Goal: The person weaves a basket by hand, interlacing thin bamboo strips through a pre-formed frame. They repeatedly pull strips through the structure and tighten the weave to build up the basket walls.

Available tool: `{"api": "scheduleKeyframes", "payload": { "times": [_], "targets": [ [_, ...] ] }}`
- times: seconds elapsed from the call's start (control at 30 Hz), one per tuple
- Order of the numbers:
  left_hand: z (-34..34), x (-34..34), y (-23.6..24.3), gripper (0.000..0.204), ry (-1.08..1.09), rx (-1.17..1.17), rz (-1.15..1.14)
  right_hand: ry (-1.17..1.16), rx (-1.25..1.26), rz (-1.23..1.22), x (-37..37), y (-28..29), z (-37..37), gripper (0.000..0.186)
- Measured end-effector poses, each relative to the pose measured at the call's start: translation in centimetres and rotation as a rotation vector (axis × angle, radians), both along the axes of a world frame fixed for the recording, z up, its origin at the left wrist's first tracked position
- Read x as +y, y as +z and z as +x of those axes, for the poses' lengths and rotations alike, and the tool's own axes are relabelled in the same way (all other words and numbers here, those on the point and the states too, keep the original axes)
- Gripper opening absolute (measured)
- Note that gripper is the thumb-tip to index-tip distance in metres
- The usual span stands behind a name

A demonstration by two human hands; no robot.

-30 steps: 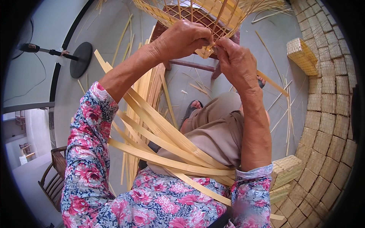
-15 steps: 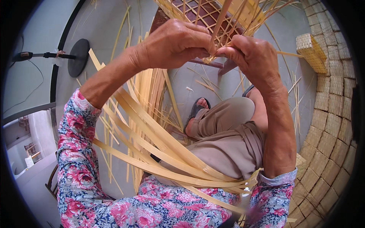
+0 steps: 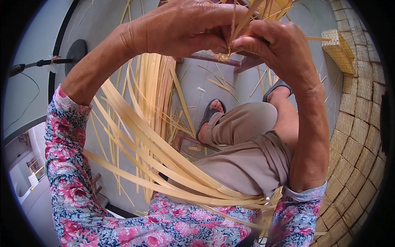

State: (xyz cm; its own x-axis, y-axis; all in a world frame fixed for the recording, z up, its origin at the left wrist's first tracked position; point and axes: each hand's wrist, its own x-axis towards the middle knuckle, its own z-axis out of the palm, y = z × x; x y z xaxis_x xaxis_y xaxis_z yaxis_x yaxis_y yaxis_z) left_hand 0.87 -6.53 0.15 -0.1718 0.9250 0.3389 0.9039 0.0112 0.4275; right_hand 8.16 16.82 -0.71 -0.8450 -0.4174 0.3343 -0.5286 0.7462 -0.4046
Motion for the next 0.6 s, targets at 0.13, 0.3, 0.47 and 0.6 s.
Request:
{"api": "scheduleKeyframes", "payload": {
  "times": [0.13, 0.3, 0.47, 0.6],
  "targets": [
    [0.5, 0.1, -0.1, 0.024, 0.05, 0.065, 0.135, -0.057, 0.08, 0.058, 0.3, -0.3, -0.1, 0.046],
    [3.2, -0.6, -0.6, 0.019, 0.523, -0.144, 0.055, -0.152, 0.127, 0.017, -1.1, 0.4, 0.4, 0.031],
    [4.9, -1.5, -2.2, 0.009, 0.699, -0.27, 0.286, -0.332, 0.505, -0.192, -2.6, 0.6, 2.1, 0.013],
    [4.9, -1.4, -3.6, 0.006, 0.703, -0.453, 0.415, -0.406, -0.365, -1.025, -2.7, -3.4, 2.2, 0.014]
  ]
}}
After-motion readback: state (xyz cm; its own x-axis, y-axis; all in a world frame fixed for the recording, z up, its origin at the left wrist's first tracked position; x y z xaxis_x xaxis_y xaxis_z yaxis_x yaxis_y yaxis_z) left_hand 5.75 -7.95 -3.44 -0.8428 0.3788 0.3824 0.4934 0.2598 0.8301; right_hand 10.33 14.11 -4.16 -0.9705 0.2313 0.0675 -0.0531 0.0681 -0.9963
